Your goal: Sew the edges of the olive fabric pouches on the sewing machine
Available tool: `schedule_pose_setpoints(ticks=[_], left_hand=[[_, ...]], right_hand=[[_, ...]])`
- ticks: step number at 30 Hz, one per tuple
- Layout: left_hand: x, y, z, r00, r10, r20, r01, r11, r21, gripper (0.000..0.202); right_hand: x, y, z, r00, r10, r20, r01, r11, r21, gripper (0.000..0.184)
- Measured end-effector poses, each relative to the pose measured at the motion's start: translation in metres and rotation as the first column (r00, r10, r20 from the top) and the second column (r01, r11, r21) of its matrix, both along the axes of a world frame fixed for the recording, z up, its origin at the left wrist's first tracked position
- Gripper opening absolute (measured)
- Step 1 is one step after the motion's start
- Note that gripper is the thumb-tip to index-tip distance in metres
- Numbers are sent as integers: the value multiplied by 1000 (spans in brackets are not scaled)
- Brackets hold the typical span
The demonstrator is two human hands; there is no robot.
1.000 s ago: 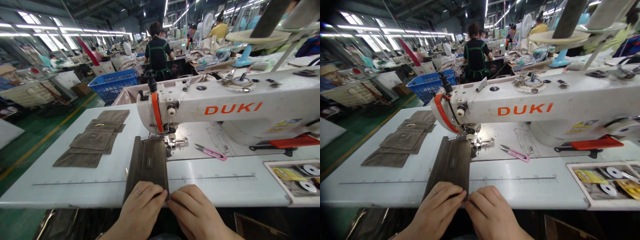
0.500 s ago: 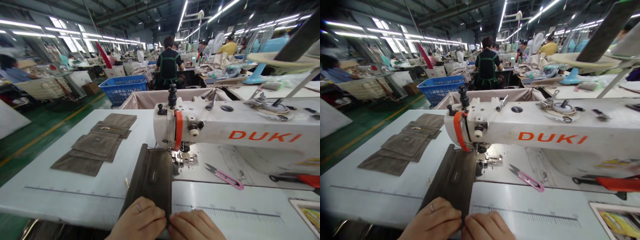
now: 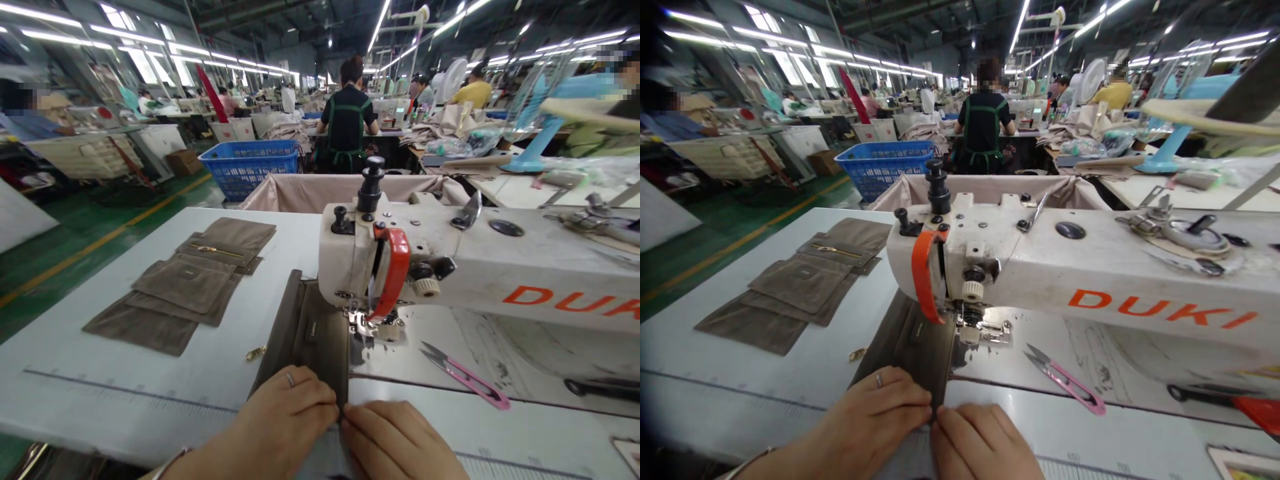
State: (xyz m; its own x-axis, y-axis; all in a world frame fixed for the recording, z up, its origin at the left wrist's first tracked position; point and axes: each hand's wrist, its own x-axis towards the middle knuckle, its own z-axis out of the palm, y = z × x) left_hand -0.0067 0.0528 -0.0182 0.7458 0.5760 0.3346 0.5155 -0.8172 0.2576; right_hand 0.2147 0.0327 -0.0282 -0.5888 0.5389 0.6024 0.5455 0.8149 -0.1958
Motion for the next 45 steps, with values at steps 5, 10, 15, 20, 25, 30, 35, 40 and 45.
schedule_pose_setpoints(ticks=[5, 10, 15, 20, 25, 30, 35, 40, 45], left_hand=[[-1, 18, 16, 1000, -22, 7, 22, 999, -33, 20], [-1, 37, 28, 999, -47, -1, 47, 999, -9, 24], [0, 53, 25, 999, -27, -38, 29, 998, 50, 24], [0, 71, 17, 998, -1, -67, 8, 995, 97, 21], [0, 88, 20, 999, 33, -26, -32, 998, 54, 20], [4, 102, 25, 994, 78, -75, -70, 993, 95, 17], [5, 110, 20, 988, 110, -111, -95, 987, 132, 21], [2, 112, 13, 984, 159, -83, -155, 987, 50, 23], [-1, 115, 8, 984, 172, -50, -170, 984, 53, 23]], right_hand=[[-1, 13, 4, 999, 20, -25, -21, 999, -37, 23], [-1, 25, 15, 999, 33, -6, -33, 989, -147, 24], [-3, 38, 27, 999, 15, 41, -5, 971, -238, 27], [-3, 53, 31, 997, -18, 76, 36, 970, -242, 30], [-2, 64, 23, 989, -73, 128, 98, 975, -201, 31], [-3, 68, 14, 991, -100, 88, 111, 985, -133, 31], [-3, 69, 16, 996, -84, 34, 88, 985, -146, 28], [-4, 70, 19, 997, -82, 18, 83, 981, -175, 26], [-4, 70, 17, 997, -71, 6, 71, 979, -191, 26]])
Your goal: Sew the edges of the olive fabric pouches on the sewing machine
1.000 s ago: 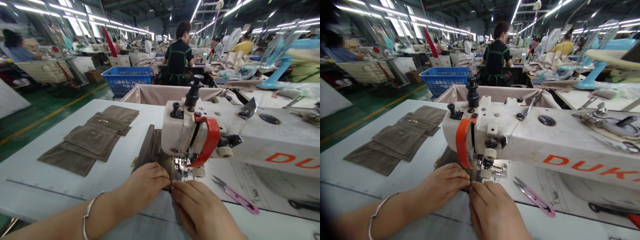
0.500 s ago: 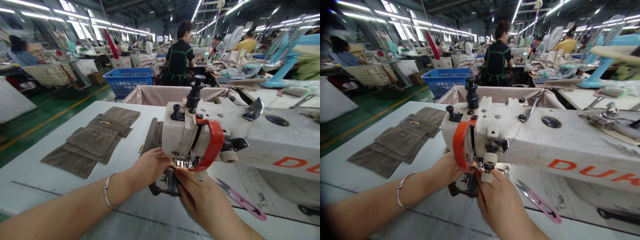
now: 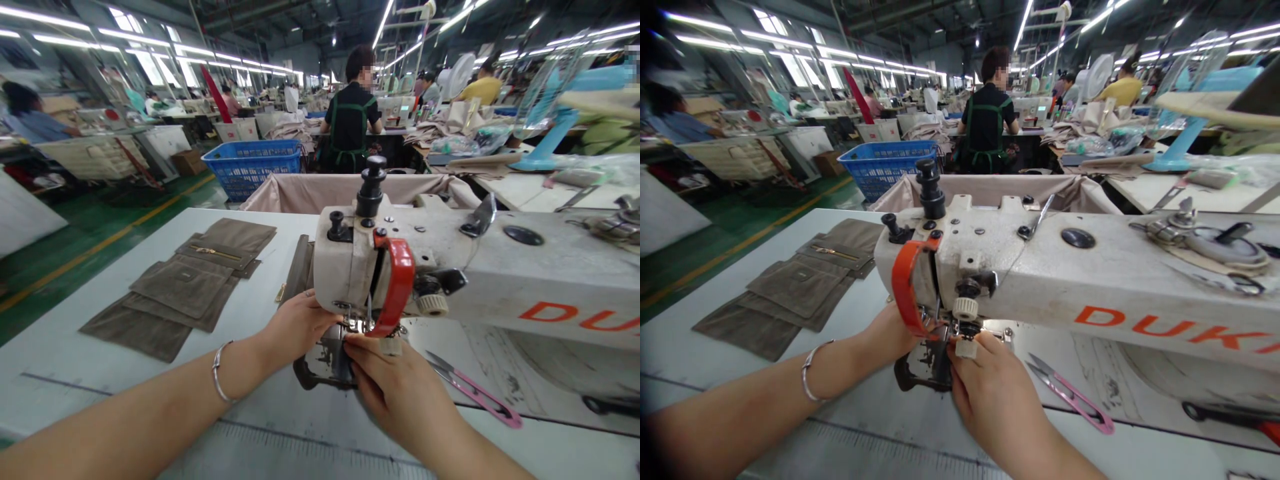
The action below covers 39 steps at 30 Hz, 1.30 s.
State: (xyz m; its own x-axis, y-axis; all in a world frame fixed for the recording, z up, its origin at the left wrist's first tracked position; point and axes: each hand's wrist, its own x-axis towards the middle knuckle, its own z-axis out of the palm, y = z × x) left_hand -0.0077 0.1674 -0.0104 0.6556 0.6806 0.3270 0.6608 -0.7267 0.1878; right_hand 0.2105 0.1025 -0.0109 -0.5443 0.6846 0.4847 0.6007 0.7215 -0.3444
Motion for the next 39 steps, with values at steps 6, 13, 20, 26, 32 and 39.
schedule_pose_setpoints(ticks=[6, 13, 20, 26, 32, 39], left_hand=[[8, -5, 19, 994, -15, -106, 15, 1000, 2, 23], [24, -40, 41, 966, 21, -256, -37, 998, -58, 16], [3, -34, 39, 995, -1, -96, -20, 976, -215, 23], [0, -57, 40, 999, 45, -7, -45, 938, -345, 35], [10, -88, 44, 996, 50, -68, -70, 935, -348, 58], [22, -113, 20, 996, 46, -81, -61, 981, -184, 68]], right_hand=[[1, 0, 1, 1000, 4, -13, -4, 999, -35, 24], [8, -1, 6, 997, 42, -61, -48, 992, -114, 27], [10, -3, 4, 997, 71, -2, -70, 991, -115, 26], [14, -5, 8, 988, 127, 88, -116, 985, -126, 41], [15, -11, 11, 977, 131, 171, -99, 979, -181, 26], [18, -12, 15, 985, 173, -18, -174, 967, -188, 26]])
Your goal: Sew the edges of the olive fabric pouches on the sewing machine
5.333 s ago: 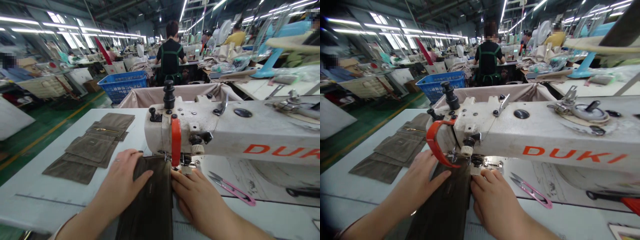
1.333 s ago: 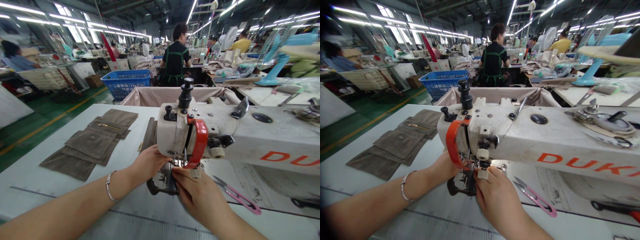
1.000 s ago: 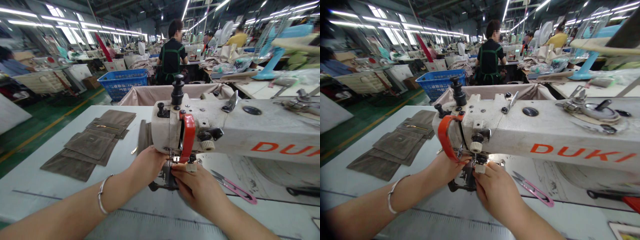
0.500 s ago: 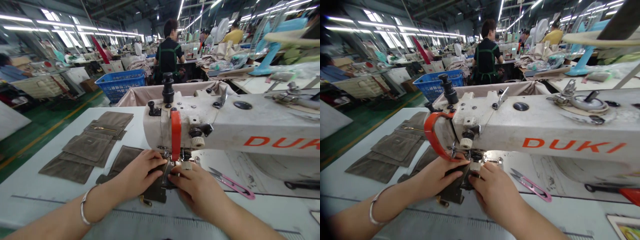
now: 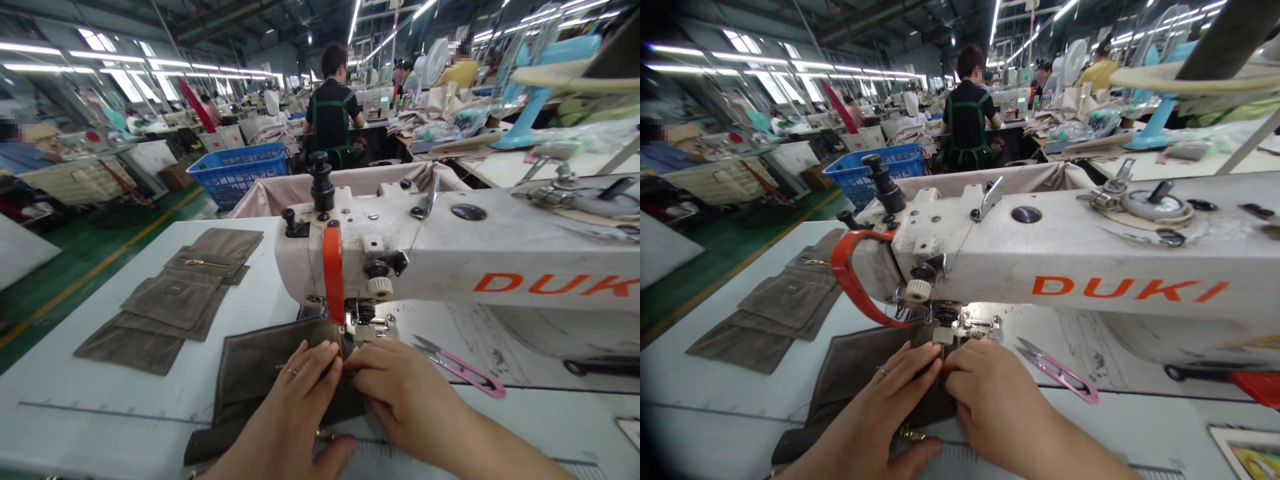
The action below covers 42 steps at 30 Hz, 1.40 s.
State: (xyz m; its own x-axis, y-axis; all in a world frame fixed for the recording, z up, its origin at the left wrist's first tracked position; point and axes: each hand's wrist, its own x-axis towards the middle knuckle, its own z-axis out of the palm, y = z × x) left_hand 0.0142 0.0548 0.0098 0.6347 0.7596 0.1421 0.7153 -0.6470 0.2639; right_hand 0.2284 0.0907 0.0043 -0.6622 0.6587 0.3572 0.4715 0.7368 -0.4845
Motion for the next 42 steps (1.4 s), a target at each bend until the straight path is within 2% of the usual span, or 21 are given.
schedule_pose_setpoints(ticks=[4, 7, 10, 15, 21, 25, 27, 30, 34, 37, 40, 42], left_hand=[[-3, -2, -12, 988, -53, 144, 33, 990, 140, 45], [-6, 3, -9, 972, -62, 227, 28, 988, 152, 35], [-9, 13, -3, 971, -67, 231, 40, 992, 122, 35], [-12, 33, -2, 969, -98, 226, 84, 994, 72, 34], [-17, 61, -8, 951, -175, 254, 152, 982, 109, 29], [-21, 73, -10, 961, -173, 214, 153, 982, 107, 29], [-21, 74, -11, 970, -154, 187, 134, 984, 114, 31], [-21, 70, -10, 985, -77, 152, 49, 982, 183, 29], [-24, 65, -9, 988, -45, 148, 2, 962, 274, 20], [-25, 65, -11, 978, -87, 188, 32, 960, 277, 20], [-23, 65, -12, 969, -106, 224, 44, 963, 265, 19], [-19, 64, -13, 963, -104, 247, 39, 966, 254, 18]], right_hand=[[-1, 1, -6, 995, -74, -63, 80, 992, 101, 32], [-5, 1, -11, 996, -78, -43, 84, 983, 162, 33], [-8, 2, -13, 995, -101, -27, 104, 979, 178, 36], [-8, 6, -15, 994, -108, 7, 105, 979, 175, 42], [-12, 9, -22, 984, -163, 67, 156, 983, 95, 41], [-15, 9, -22, 974, -221, 55, 217, 974, 66, 49], [-13, 9, -19, 974, -227, 24, 226, 973, 42, 50], [-9, 10, -13, 957, -285, -57, 287, 957, 31, 32], [-3, 16, -9, 920, -390, -33, 390, 909, 148, 11], [1, 21, -11, 908, -415, 56, 397, 895, 203, 14], [4, 22, -12, 894, -429, 131, 401, 894, 198, 25], [3, 19, -13, 895, -428, 124, 403, 897, 183, 30]])
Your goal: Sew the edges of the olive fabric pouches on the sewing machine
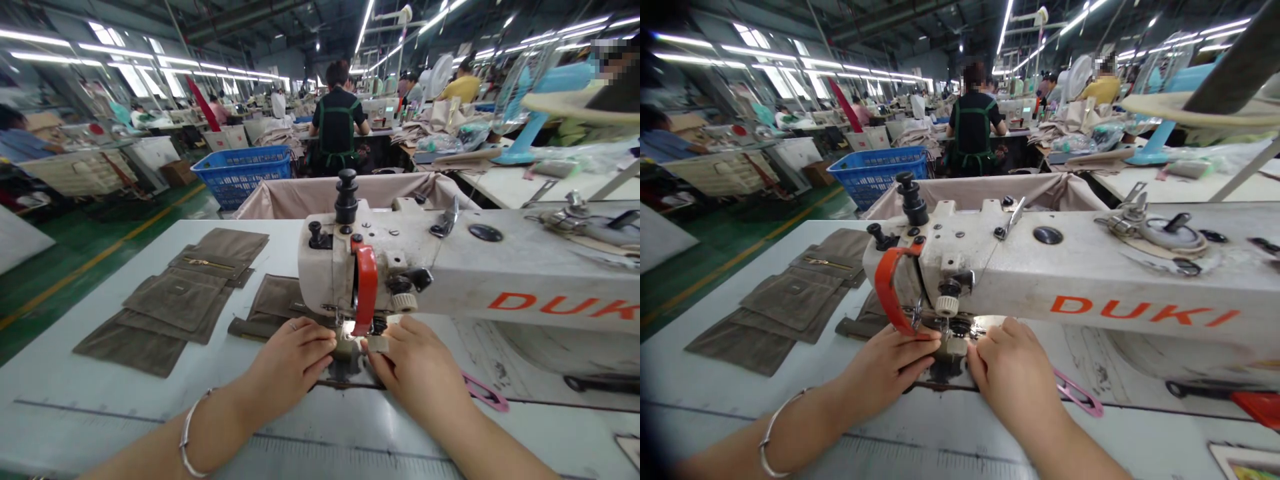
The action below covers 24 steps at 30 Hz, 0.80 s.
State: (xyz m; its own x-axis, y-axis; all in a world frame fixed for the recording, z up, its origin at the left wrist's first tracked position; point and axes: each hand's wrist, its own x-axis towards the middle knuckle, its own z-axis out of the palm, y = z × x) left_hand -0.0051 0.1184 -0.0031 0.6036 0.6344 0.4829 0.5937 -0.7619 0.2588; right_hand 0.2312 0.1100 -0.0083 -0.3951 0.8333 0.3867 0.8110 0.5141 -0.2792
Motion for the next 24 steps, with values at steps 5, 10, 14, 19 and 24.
schedule_pose_setpoints(ticks=[5, 10, 14, 19, 24], left_hand=[[7, -4, -2, 999, -15, 35, 15, 1000, -9, 19], [11, -4, -5, 997, 25, 77, -26, 1000, 13, 19], [12, 3, -4, 994, 23, 105, -22, 1000, -12, 18], [13, 16, -2, 991, 33, 128, -22, 996, -86, 12], [15, 25, -3, 994, 76, 85, -67, 992, -106, 13]], right_hand=[[-11, -7, -3, 962, 202, -186, -210, 977, -29, 11], [-13, -8, -8, 928, 244, -281, -260, 965, -20, 21], [-14, -6, -11, 933, 237, -270, -235, 971, 41, 20], [-18, 1, -12, 963, 200, -182, -182, 977, 111, 21], [-20, 6, -7, 978, 164, -131, -143, 977, 160, 25]])
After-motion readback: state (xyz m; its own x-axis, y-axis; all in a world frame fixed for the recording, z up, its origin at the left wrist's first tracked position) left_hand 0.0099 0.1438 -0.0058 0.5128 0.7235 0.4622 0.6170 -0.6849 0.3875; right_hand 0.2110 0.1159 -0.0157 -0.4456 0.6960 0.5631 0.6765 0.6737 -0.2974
